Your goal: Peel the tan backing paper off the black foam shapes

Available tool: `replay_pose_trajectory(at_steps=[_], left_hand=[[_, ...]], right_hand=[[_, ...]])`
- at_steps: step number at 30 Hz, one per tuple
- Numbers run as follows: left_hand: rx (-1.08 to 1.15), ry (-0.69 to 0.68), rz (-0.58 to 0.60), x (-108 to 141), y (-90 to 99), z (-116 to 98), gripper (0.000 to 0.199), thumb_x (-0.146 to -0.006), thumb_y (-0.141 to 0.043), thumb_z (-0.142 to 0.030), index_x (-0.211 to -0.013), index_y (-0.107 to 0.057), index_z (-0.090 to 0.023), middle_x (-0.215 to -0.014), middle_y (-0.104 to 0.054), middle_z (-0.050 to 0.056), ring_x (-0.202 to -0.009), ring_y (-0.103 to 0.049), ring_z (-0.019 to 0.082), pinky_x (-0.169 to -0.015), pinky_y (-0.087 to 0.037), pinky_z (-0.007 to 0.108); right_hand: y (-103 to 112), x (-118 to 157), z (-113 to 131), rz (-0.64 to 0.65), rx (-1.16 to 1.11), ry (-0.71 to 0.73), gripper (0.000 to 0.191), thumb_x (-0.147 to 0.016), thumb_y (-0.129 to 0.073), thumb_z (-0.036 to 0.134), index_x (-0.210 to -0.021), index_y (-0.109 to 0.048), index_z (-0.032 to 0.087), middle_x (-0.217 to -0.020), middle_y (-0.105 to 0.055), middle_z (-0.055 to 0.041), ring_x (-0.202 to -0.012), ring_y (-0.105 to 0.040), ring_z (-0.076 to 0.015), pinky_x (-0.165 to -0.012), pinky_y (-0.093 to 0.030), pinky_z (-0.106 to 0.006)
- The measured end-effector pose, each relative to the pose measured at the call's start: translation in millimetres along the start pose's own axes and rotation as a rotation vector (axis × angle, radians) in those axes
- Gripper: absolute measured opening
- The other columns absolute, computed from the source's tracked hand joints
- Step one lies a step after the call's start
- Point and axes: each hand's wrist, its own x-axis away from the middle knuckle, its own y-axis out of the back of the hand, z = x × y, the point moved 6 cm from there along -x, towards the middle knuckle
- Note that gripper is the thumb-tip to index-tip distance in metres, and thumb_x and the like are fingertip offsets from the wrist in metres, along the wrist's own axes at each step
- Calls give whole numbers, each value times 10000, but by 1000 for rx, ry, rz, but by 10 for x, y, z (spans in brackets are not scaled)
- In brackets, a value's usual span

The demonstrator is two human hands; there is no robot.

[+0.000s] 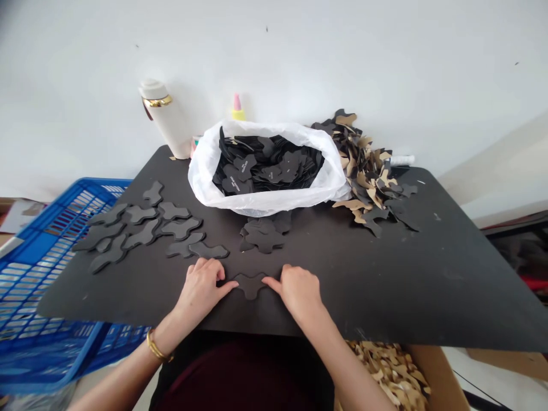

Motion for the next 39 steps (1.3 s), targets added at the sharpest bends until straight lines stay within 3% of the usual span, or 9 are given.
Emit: replay_pose_trajectory(at_steps=[4, 8, 12, 17, 22, 26, 30, 34, 39], left_hand=[[-87, -338, -83, 30, 52, -209, 162, -901, -618, -218, -1046, -616, -146, -1122, -665, 117, -1146, -552, 322, -932, -421, 482], [-149, -883, 6, 188, -113, -582, 519, -958, -469, -174, -1464, -368, -120, -1568, -352, 111, -1492, -185, 278, -1201, -167, 461], [-156, -1000, 105, 179, -257, -644, 688, -973, -480, -378, -1540, -211, -97, -1616, -226, 115, -1502, -165, 252, -1226, -77, 406], [-139, -1028, 169, 122, -273, -574, 666, -981, -476, -357, -1558, -173, -221, -1615, -241, 23, -1493, -204, 226, -1228, -84, 406], [-120, -1077, 195, 112, -201, -652, 686, -970, -502, -365, -1557, -167, -246, -1605, -272, 3, -1489, -218, 235, -1230, -113, 426], [-159, -1099, 157, 108, -124, -664, 652, -974, -489, -310, -1552, -195, -246, -1586, -316, -11, -1469, -274, 208, -1232, -119, 376], [-222, -1084, 84, 76, -67, -399, 612, -972, -487, -299, -1537, -253, -291, -1553, -382, -40, -1447, -325, 182, -1236, -107, 345], [-321, -971, -29, -54, -10, 64, 594, -968, -483, -333, -1528, -288, -301, -1551, -386, -42, -1449, -320, 195, -1230, 71, 382], [-176, -741, -67, -121, 111, 127, 671, -952, -507, -373, -1550, -226, -261, -1585, -328, 54, -1470, -269, 292, -1223, -116, 507]], right_hand=[[-3, -32, -68, -8, 44, 8, 532, -854, -527, 694, -805, -679, 187, -791, -732, -123, -771, -715, -316, -633, -470, -344], [-8, 7, -10, -25, 13, 26, 417, -897, -552, 577, -860, -690, 185, -828, -743, -122, -781, -720, -301, -635, -471, -330], [-32, 35, -152, -46, -130, 18, 293, -857, -622, 483, -803, -693, 204, -795, -743, -84, -756, -707, -256, -623, -432, -290], [141, -101, -1159, -310, -516, -81, 285, -904, -520, 464, -875, -689, 237, -723, -703, -6, -656, -634, -164, -624, -411, -249], [461, -528, -2492, -618, -611, -490, 361, -889, -495, 368, -1111, -662, 138, -935, -724, -104, -851, -658, -220, -793, -454, -301], [660, -909, -2911, -668, -630, -599, 429, -875, -507, 339, -1248, -604, 150, -986, -726, -118, -933, -657, -252, -820, -460, -338], [752, -1034, -2971, -665, -666, -590, 264, -769, -636, 293, -1018, -701, 235, -927, -729, -79, -948, -650, -264, -821, -452, -347], [699, -783, -2863, -653, -783, -532, 142, -724, -674, 349, -764, -676, 212, -811, -702, -65, -830, -634, -234, -709, -447, -301], [316, -215, -2108, -469, -1164, -348, 403, -792, -582, 593, -698, -531, 205, -589, -543, 36, -399, -322, -65, -394, -246, -212]])
